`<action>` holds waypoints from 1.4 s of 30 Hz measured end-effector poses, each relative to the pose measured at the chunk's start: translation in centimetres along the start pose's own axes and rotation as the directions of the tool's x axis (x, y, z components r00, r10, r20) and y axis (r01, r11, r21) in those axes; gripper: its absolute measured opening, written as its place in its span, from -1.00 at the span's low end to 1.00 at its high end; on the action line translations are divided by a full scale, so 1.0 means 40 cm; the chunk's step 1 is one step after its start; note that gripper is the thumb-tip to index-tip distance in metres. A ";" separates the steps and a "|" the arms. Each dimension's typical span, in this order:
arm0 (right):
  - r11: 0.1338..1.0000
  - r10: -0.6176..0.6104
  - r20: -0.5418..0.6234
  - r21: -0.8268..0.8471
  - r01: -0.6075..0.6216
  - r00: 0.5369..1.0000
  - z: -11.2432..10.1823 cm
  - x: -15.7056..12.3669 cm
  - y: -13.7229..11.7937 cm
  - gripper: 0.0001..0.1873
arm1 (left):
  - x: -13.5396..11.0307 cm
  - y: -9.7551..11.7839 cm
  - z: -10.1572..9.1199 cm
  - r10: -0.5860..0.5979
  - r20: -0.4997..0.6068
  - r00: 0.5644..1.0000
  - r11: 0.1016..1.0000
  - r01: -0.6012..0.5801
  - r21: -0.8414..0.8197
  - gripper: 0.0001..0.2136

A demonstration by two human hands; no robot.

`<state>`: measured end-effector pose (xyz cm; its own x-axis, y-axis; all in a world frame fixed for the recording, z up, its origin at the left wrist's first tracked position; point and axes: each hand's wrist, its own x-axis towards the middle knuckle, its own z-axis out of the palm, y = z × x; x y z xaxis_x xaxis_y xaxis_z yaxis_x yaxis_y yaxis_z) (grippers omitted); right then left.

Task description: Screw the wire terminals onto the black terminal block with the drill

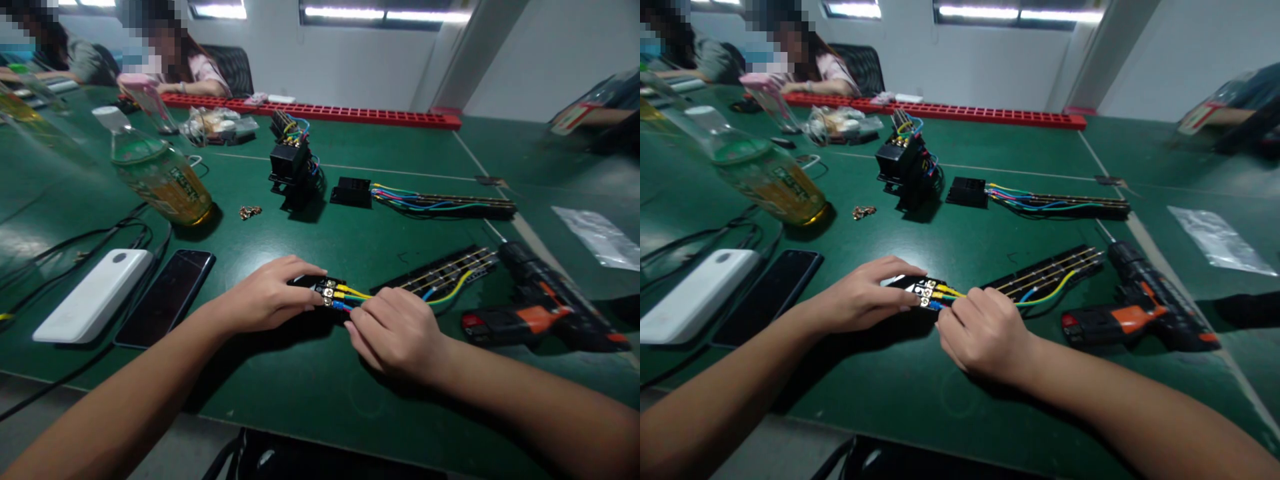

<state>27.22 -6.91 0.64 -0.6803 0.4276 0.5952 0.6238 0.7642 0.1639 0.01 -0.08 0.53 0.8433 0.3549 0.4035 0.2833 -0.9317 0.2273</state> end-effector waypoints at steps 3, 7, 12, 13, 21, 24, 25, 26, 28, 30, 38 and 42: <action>0.999 -0.029 -0.038 -0.022 0.028 0.999 -0.004 -0.001 -0.008 -0.83 | 0.000 0.000 0.001 0.002 -0.007 1.000 1.000 -0.002 0.006 -0.85; 0.998 -0.068 -0.063 -0.010 0.067 0.996 -0.006 -0.005 -0.010 -0.85 | 0.000 0.003 0.000 0.000 -0.014 1.000 1.000 0.000 -0.005 -0.85; 0.964 -0.237 -0.047 0.110 0.240 0.970 -0.006 -0.010 -0.019 -0.87 | 0.001 0.005 0.000 -0.002 -0.010 1.000 1.000 0.001 -0.023 -0.84; 0.950 -0.273 -0.041 0.145 0.276 0.961 -0.005 -0.010 -0.024 -0.85 | 0.001 0.005 0.000 -0.002 -0.008 1.000 1.000 0.001 -0.028 -0.84; 0.885 -0.386 -0.044 0.263 0.383 0.921 0.008 -0.009 -0.072 -0.70 | -0.007 0.009 0.007 -0.049 -0.025 0.998 0.999 0.048 -0.018 -0.81; 0.891 -0.382 -0.035 0.253 0.378 0.924 0.000 -0.010 -0.073 -0.71 | -0.010 0.009 0.009 -0.063 -0.027 0.998 0.998 0.062 -0.018 -0.80; 0.893 -0.378 -0.034 0.249 0.374 0.925 -0.004 -0.011 -0.072 -0.71 | -0.010 0.010 0.009 -0.065 -0.023 0.998 0.998 0.064 -0.016 -0.79; 0.896 -0.375 -0.031 0.246 0.371 0.927 -0.009 -0.011 -0.071 -0.71 | -0.010 0.010 0.009 -0.064 -0.021 0.998 0.998 0.064 -0.015 -0.79; 0.901 -0.367 -0.025 0.238 0.362 0.930 -0.020 -0.012 -0.069 -0.72 | -0.009 0.012 0.008 -0.063 -0.019 0.998 0.998 0.063 -0.014 -0.79; 0.908 -0.358 -0.018 0.225 0.352 0.934 -0.031 -0.012 -0.067 -0.72 | -0.008 0.016 0.006 -0.065 -0.021 0.998 0.998 0.065 -0.018 -0.78; 0.941 -0.308 0.013 0.153 0.302 0.951 -0.074 -0.029 -0.046 -0.77 | 0.000 0.022 0.007 -0.061 -0.022 0.998 0.998 0.061 -0.018 -0.79; 0.960 -0.250 0.038 0.142 0.242 0.968 -0.097 -0.060 -0.025 -0.79 | 0.001 0.023 0.008 -0.067 -0.011 0.998 0.998 0.067 -0.012 -0.78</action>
<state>29.73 -10.58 2.11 -0.8286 0.2410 0.5054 0.3791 0.9057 0.1897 0.45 -0.93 0.47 0.8175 0.4171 0.3971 0.3331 -0.9050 0.2647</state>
